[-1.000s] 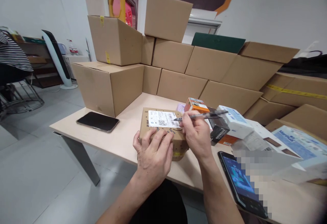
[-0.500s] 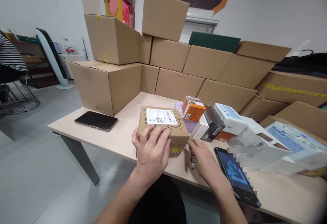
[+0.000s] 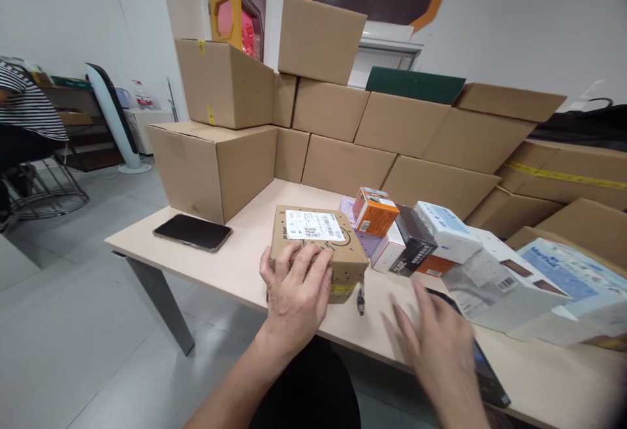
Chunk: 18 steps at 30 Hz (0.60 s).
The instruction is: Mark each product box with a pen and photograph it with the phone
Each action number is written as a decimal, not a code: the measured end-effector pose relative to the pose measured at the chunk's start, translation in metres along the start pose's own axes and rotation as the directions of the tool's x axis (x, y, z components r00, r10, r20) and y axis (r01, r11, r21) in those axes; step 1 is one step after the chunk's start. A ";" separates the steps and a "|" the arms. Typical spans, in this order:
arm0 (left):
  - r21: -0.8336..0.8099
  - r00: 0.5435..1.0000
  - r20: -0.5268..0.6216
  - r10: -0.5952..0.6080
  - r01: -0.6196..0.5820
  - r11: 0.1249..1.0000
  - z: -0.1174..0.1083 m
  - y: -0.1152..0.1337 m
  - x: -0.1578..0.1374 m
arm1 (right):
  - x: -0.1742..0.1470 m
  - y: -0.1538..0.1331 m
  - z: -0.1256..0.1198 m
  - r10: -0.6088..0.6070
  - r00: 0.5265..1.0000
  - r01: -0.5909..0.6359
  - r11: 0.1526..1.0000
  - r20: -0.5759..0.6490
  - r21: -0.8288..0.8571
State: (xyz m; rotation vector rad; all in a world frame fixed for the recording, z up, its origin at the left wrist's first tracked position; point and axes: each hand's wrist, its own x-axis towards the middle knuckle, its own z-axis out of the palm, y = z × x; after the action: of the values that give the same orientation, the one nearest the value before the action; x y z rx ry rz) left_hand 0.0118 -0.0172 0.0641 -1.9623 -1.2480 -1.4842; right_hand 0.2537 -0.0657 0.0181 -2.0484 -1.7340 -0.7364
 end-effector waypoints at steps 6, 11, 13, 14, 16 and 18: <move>0.002 1.000 -0.007 0.003 -0.003 1.000 -0.001 0.000 0.000 | -0.045 0.042 -0.010 0.495 0.848 -0.469 0.867 0.191 -0.167; 0.008 1.000 0.004 0.015 -0.015 1.000 -0.003 0.000 0.000 | -0.040 0.046 0.000 0.566 0.771 -0.553 0.822 0.292 -0.133; 0.004 1.000 0.007 0.018 -0.018 1.000 -0.004 -0.001 0.000 | -0.042 0.049 0.006 0.568 0.780 -0.562 0.821 0.265 -0.105; 0.001 1.000 0.008 0.018 -0.018 1.000 -0.004 -0.001 0.000 | -0.043 0.051 0.007 0.560 0.787 -0.561 0.824 0.259 -0.077; -0.008 1.000 0.008 0.018 -0.018 1.000 -0.005 -0.002 0.000 | -0.047 0.050 0.007 0.530 0.811 -0.552 0.834 0.250 0.024; -0.024 1.000 0.012 0.018 -0.017 1.000 -0.007 -0.002 0.000 | -0.049 0.042 -0.001 0.514 0.827 -0.554 0.815 0.227 0.173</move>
State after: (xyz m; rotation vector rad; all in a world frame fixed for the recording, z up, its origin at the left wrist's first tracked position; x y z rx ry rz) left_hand 0.0060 -0.0209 0.0660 -1.9951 -1.2204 -1.4876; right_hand 0.2894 -0.1128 -0.0081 -2.3147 -1.1384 -0.1711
